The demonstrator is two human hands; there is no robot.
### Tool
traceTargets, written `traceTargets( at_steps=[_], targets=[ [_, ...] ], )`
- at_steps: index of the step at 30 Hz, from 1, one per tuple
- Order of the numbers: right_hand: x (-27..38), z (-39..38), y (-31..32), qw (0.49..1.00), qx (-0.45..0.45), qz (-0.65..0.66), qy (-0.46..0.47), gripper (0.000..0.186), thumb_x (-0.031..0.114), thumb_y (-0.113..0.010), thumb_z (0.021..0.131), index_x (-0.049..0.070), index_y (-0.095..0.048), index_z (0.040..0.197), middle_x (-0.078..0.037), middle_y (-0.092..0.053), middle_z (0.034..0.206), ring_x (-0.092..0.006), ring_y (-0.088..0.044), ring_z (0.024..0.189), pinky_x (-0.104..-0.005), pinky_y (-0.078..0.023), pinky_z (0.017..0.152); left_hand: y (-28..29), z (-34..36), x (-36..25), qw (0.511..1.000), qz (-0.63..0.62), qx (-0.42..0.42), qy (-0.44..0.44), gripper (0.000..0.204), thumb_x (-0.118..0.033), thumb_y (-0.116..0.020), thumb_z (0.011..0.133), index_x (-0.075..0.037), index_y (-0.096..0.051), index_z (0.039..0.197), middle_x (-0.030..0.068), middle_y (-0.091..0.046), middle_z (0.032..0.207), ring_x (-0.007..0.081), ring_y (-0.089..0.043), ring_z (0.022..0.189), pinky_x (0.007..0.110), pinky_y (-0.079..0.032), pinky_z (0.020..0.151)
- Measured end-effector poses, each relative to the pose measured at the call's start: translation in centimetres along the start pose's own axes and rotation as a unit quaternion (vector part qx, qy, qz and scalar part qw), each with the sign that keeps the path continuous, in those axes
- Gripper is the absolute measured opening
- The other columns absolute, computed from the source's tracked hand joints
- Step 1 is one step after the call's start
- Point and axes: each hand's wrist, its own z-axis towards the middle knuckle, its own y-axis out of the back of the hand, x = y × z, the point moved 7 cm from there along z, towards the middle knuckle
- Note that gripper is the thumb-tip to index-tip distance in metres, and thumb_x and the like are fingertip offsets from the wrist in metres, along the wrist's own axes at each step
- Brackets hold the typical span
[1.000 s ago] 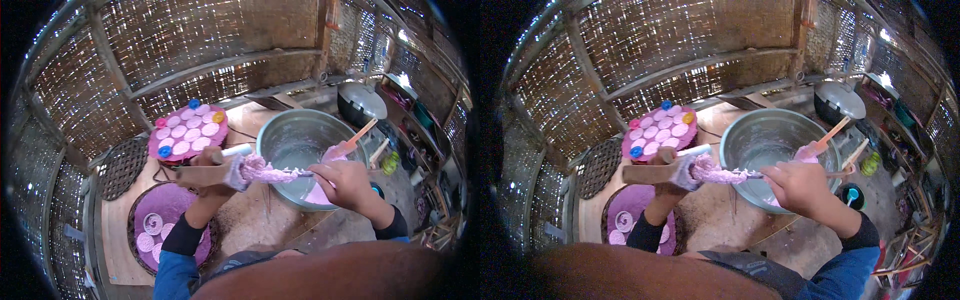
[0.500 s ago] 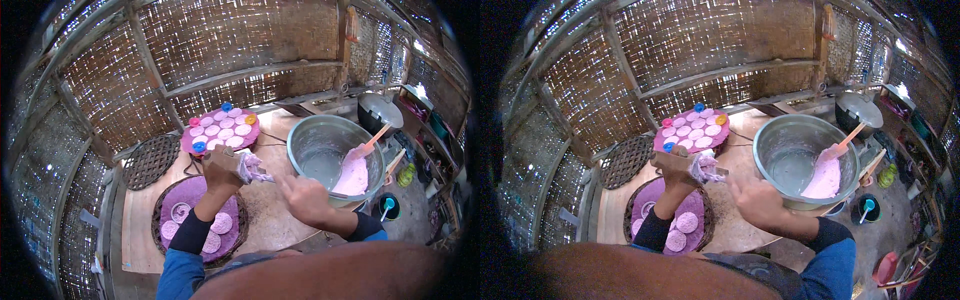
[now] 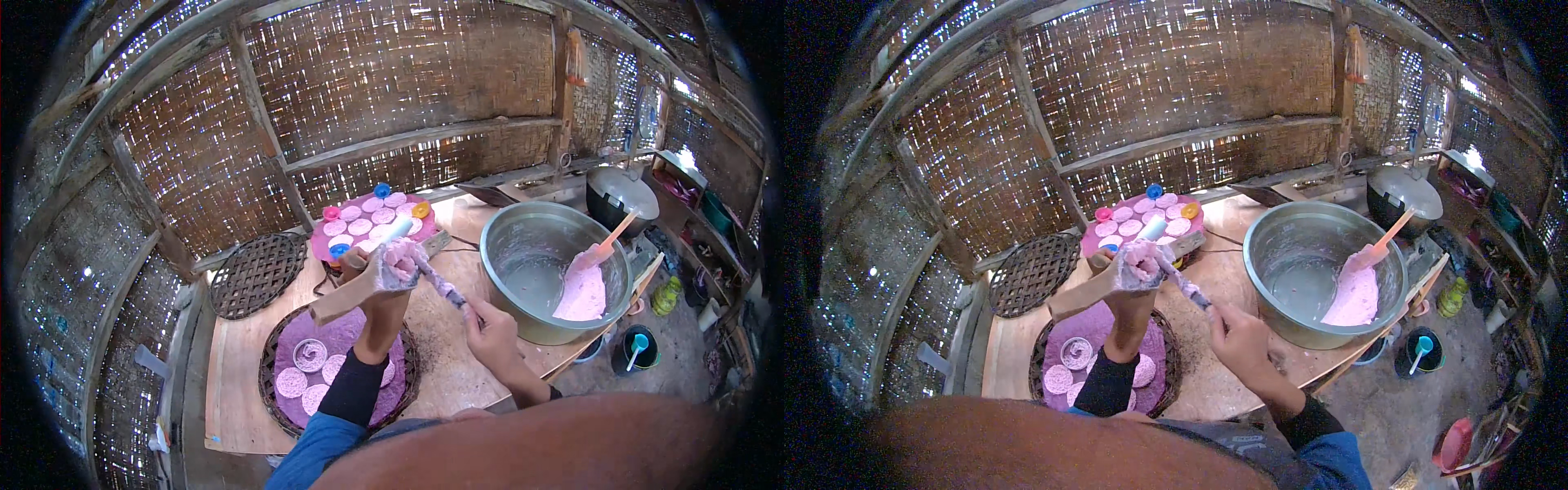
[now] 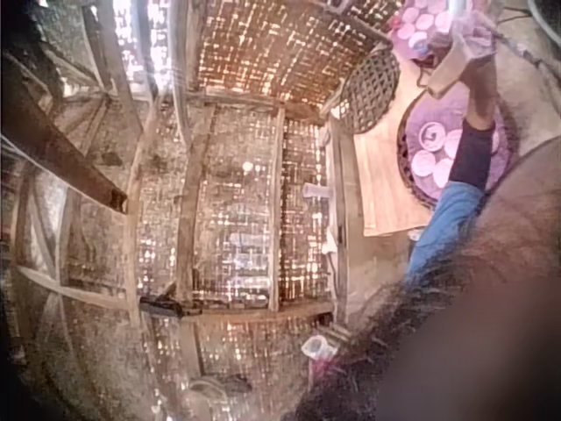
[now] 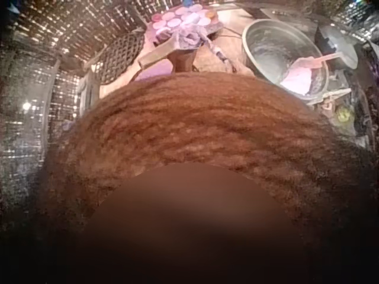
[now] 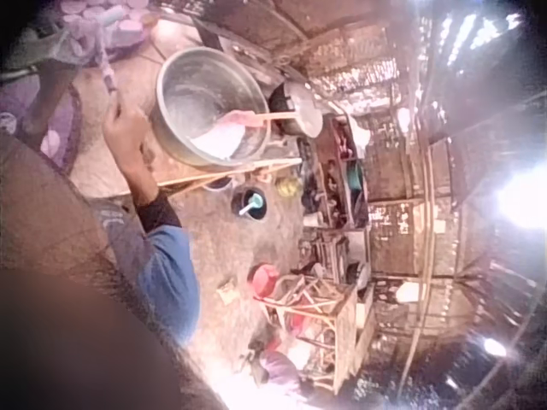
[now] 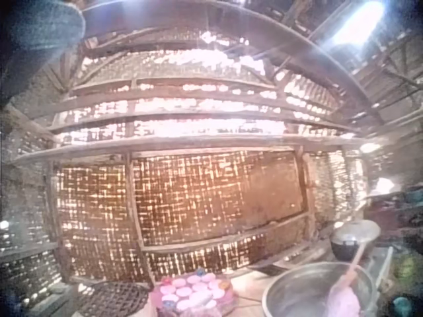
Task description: The person scoops pink batter from a metal bowl into a wooden mold, then presses the mold onto a purple mat to form round cakes. They repeat this process, arranging the finished cakes on the mat.
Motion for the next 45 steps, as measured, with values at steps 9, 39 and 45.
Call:
traceTargets(
  at_steps=[9,39,45],
  targets=[
    [-2.5,-1.5,3.3,0.978,0.15,0.125,-0.073,0.024,0.019,-0.056,0.082,0.005,-0.063,0.1,-0.017,-0.064,0.081,-0.026,-0.063,0.066,-0.0321,-0.048,0.061,-0.1,0.4,1.1,0.994,-0.044,0.056,0.085,0.035,-0.02,-0.072,0.07,-0.006,-0.05,0.094,0.0048,-0.053,0.082,0.0144,-0.053,0.075,0.028,-0.045,0.065],
    [3.9,-5.4,-7.4,0.48,0.312,0.717,-0.397,0.056,0.059,-0.036,0.085,0.01,-0.047,0.108,-0.006,-0.046,0.065,-0.0135,-0.04,0.044,-0.0253,-0.034,0.037,10.8,-4.5,10.9,0.855,-0.283,0.224,0.373,0.039,-0.01,-0.064,0.071,-0.006,-0.053,0.108,0.0036,-0.056,0.087,0.0132,-0.051,0.072,0.025,-0.044,0.065],
    [4.4,-3.6,-7.8,0.826,0.312,0.44,-0.165,0.054,0.042,-0.044,0.089,0.001,-0.036,0.123,-0.01,-0.05,0.096,-0.0184,-0.05,0.084,-0.0343,-0.043,0.074,12.6,-4.4,3.5,0.929,0.008,0.37,0.032,0.021,-0.022,-0.07,0.061,-0.009,-0.061,0.076,0.0076,-0.061,0.072,0.028,-0.06,0.066,0.036,-0.047,0.061]
  ],
)
